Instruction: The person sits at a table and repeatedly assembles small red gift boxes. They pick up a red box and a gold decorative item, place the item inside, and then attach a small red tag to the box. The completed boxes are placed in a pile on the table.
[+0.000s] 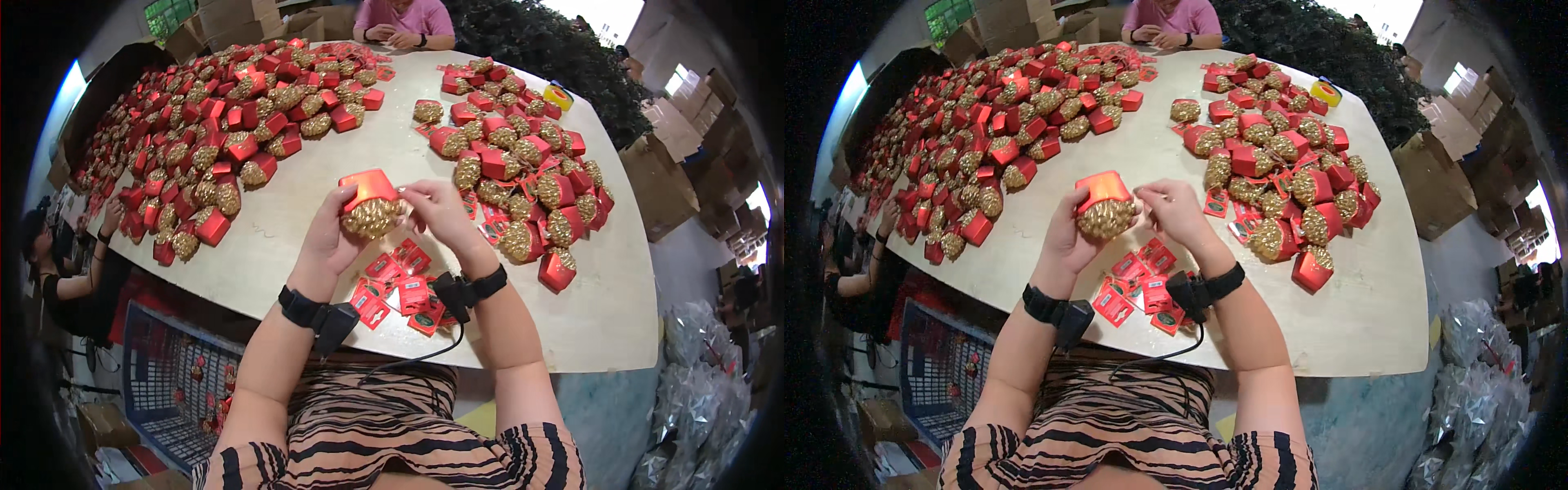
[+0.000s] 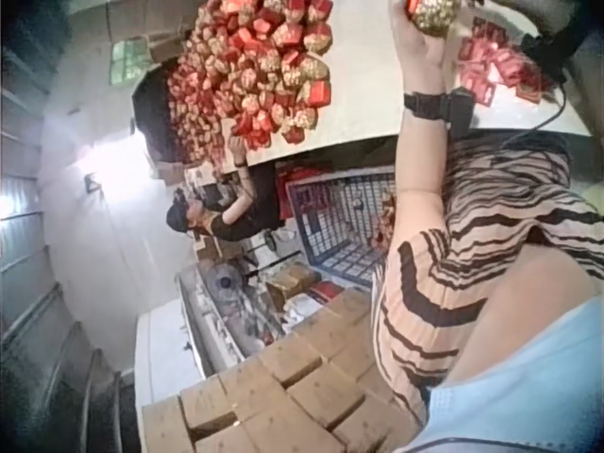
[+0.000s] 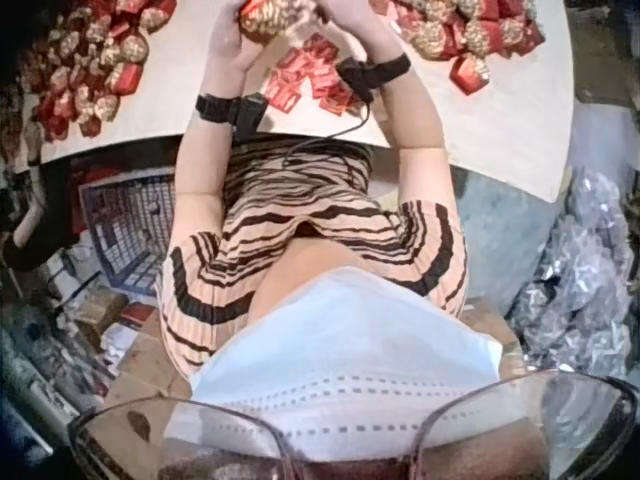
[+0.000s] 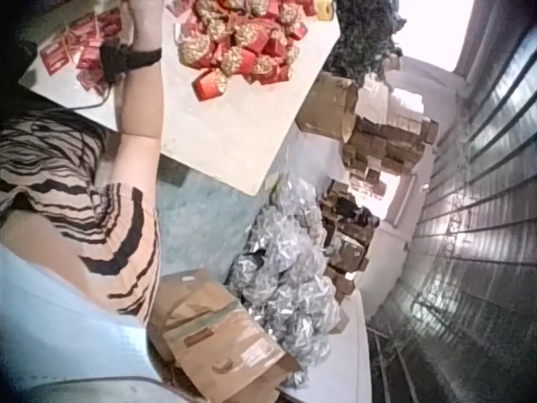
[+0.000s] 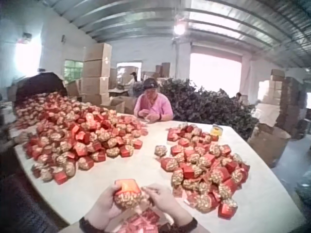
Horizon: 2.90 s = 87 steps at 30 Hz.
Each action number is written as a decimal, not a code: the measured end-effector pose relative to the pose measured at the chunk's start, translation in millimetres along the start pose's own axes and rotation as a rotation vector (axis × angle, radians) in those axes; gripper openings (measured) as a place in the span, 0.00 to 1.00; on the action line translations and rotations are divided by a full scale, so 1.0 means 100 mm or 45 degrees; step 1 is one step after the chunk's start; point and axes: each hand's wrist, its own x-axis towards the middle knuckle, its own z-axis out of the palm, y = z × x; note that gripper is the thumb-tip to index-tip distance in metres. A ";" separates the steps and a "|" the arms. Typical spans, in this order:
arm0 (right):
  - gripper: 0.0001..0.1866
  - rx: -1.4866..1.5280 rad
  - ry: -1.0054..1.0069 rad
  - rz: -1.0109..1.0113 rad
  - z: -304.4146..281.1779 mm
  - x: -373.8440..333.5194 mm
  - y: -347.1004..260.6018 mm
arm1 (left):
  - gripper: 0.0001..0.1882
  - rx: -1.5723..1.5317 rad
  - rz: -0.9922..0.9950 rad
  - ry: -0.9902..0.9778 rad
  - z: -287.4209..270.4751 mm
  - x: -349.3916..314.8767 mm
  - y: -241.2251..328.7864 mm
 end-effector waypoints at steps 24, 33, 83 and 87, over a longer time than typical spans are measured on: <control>0.18 0.088 0.235 -0.258 0.20 -0.06 -0.07 | 0.17 0.048 0.378 0.203 0.20 0.10 -0.08; 0.18 0.142 0.237 -0.373 0.20 -0.04 -0.03 | 0.17 0.291 0.410 0.181 0.27 0.04 0.00; 0.19 0.175 0.250 -0.393 0.27 -0.08 -0.06 | 0.20 1.269 1.060 0.226 0.38 -0.11 -0.15; 0.18 0.270 0.276 -0.401 0.31 -0.06 -0.02 | 0.19 1.377 1.193 0.191 0.44 -0.09 -0.19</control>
